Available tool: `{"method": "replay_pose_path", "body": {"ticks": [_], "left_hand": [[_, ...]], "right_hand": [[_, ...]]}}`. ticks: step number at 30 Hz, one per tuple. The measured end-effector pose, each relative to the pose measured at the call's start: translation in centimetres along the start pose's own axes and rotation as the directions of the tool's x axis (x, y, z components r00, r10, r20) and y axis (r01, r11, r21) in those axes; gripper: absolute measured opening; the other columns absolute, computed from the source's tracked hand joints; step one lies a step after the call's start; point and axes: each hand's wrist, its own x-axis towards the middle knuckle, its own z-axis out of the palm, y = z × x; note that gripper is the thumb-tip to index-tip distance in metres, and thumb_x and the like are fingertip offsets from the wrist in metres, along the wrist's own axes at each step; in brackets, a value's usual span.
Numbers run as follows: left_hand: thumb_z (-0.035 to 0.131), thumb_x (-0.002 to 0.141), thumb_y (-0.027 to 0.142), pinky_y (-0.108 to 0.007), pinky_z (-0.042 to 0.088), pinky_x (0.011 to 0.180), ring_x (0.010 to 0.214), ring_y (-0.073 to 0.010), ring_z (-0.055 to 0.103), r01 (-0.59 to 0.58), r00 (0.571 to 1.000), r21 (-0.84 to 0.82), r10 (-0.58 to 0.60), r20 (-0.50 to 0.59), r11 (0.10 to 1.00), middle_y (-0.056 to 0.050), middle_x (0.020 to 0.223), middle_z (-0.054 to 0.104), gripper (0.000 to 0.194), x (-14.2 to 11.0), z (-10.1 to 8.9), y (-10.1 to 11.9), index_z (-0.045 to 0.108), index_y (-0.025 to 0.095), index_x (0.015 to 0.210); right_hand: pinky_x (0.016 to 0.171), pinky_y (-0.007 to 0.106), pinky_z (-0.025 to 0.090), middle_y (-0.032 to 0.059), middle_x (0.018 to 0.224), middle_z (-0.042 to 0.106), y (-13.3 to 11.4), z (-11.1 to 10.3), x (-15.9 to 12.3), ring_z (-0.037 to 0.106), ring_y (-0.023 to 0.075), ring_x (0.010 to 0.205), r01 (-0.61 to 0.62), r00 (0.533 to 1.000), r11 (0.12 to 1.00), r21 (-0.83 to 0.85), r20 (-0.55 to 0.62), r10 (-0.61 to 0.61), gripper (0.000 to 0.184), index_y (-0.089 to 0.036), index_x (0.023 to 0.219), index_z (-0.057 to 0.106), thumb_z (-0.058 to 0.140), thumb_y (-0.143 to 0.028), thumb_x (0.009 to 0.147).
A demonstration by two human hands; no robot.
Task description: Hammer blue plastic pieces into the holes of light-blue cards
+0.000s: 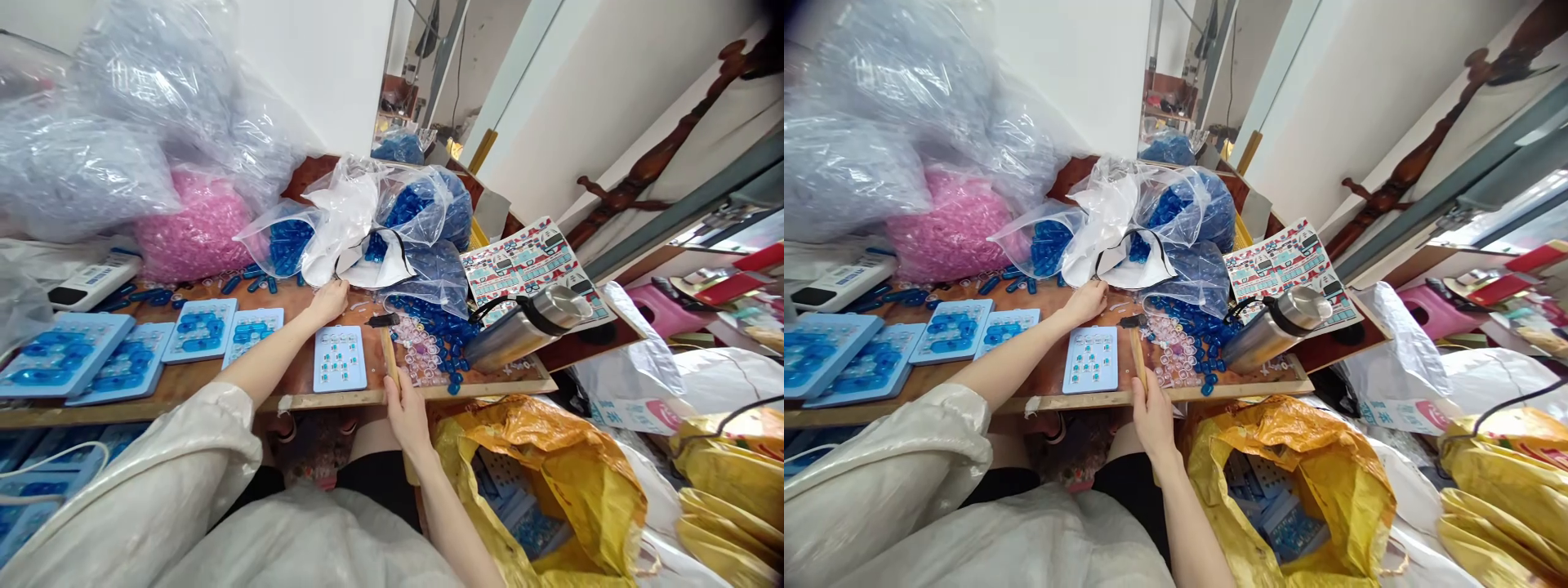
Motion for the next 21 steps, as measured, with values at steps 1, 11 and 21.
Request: {"method": "replay_pose_path", "body": {"ticks": [1, 11, 21], "left_hand": [[0.043, 0.077, 0.011, -0.034, 0.044, 0.079, 0.088, -0.0220, 0.056, 0.020, 1.000, -0.053, -0.020, 0.001, 0.998, -0.013, 0.092, 0.060, 0.028, -0.7, -0.5, 0.1, 0.055, 0.008, 0.102], [0.057, 0.077, 0.034, -0.026, 0.045, 0.074, 0.079, -0.0142, 0.057, 0.051, 0.989, -0.592, 0.043, 0.143, 0.805, -0.002, 0.085, 0.063, 0.024, -10.0, -3.8, 2.8, 0.059, 0.016, 0.092], [0.048, 0.085, 0.031, -0.031, 0.042, 0.079, 0.088, -0.0169, 0.045, -0.272, 0.948, -0.188, 0.230, -0.219, 0.944, -0.007, 0.091, 0.052, 0.019, -11.1, -1.0, 4.0, 0.058, 0.015, 0.086]], "right_hand": [[0.064, 0.024, 0.037, 0.0044, 0.078, 0.059, 0.1, 0.0, 0.0, 0.053, 0.0158, 0.071, 0.002, 1.000, 1.000, 0.005, -0.001, -0.002, 0.042, -0.015, 0.111, 0.052, 0.029, -0.044, 0.090], [0.065, 0.024, 0.037, 0.0040, 0.079, 0.057, 0.0, 0.4, 0.1, 0.052, 0.0155, 0.070, 0.026, 1.000, 1.000, 0.018, 0.000, -0.026, 0.039, -0.016, 0.109, 0.051, 0.030, -0.043, 0.090], [0.065, 0.024, 0.039, 0.0051, 0.078, 0.062, -1.4, -0.8, -1.4, 0.056, 0.0161, 0.070, 0.047, 0.999, 0.995, -0.084, 0.008, -0.047, 0.040, -0.015, 0.111, 0.051, 0.030, -0.042, 0.090]]}}
